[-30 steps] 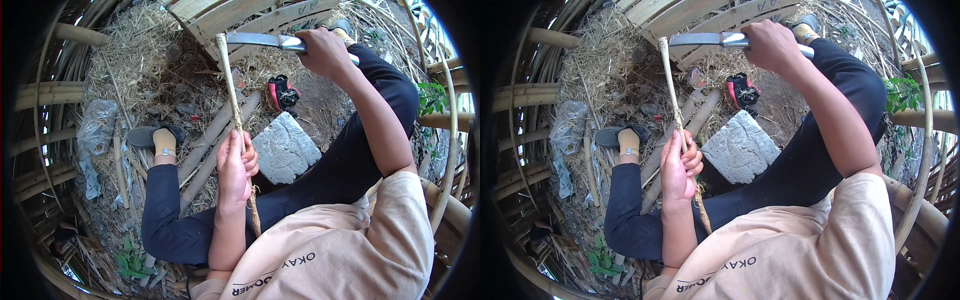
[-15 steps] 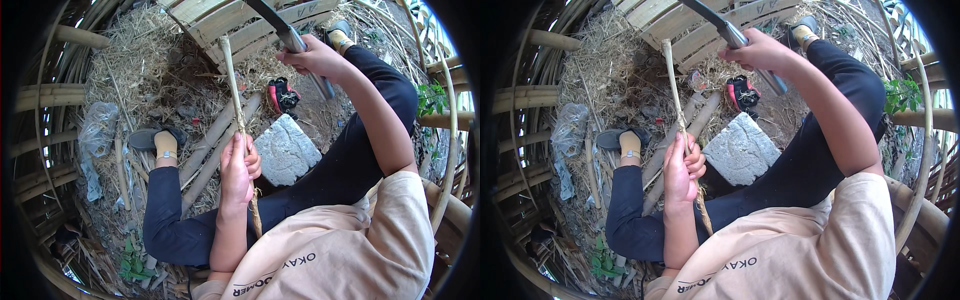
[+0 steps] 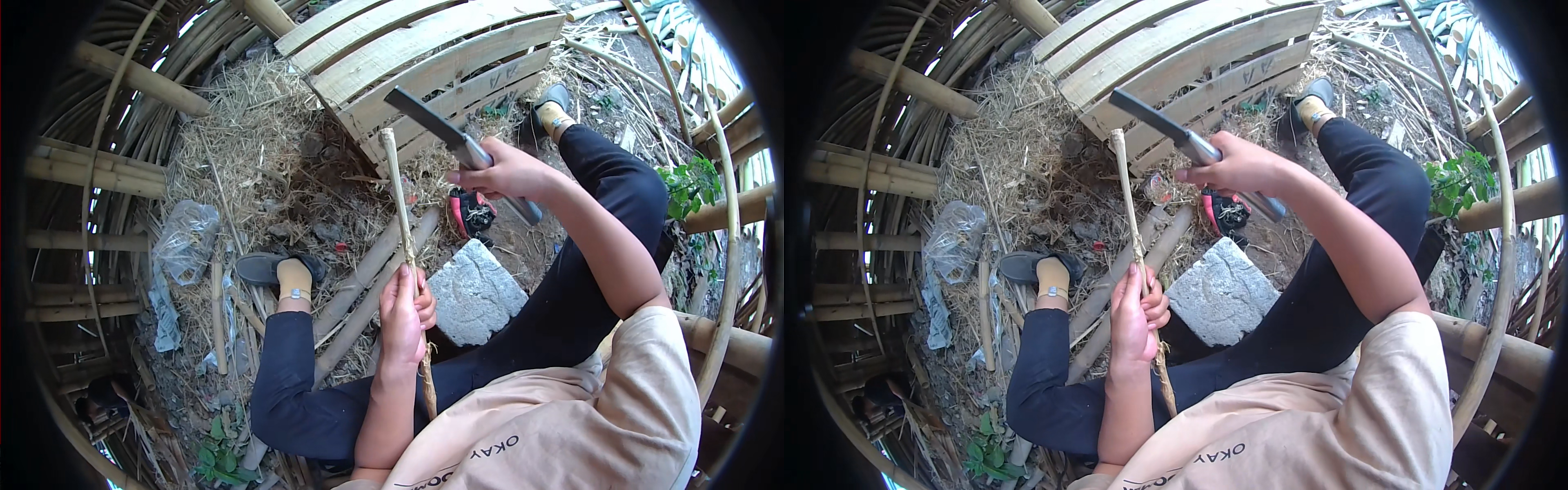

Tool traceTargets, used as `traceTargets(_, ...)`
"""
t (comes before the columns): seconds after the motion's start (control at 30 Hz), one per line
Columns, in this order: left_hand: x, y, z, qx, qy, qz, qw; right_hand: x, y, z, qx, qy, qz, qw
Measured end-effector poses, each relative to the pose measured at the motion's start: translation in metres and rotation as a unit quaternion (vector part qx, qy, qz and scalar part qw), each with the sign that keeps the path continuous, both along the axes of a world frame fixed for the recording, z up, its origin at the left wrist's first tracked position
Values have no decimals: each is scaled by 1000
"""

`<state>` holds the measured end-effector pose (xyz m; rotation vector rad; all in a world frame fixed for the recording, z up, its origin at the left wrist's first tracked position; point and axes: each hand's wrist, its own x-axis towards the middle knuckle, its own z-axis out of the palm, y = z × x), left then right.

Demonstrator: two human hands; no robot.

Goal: The person shaves the bark off a thin wooden stick using a knife while resting it against a stone block.

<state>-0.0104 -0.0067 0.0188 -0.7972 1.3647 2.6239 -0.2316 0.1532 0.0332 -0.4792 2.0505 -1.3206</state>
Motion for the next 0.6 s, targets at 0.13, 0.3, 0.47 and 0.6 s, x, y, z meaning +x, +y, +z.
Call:
traceTargets(0.13, 2, 2, 2, -3, 9, -2, 1000, 6, -4, -1, 66, 67, 36, 995)
traceTargets(0.3, 2, 2, -3, -3, -1, -3, 1000, 7, -7, -4, 74, 137, 80, 985)
traceTargets(0.47, 1, 2, -8, 6, -14, 9, 1000, 21, -8, 6, 63, 224, 122, 965)
traceTargets(0.6, 3, -1, -9, -34, -29, 34, 998, 34, -12, 6, 81, 268, 152, 948)
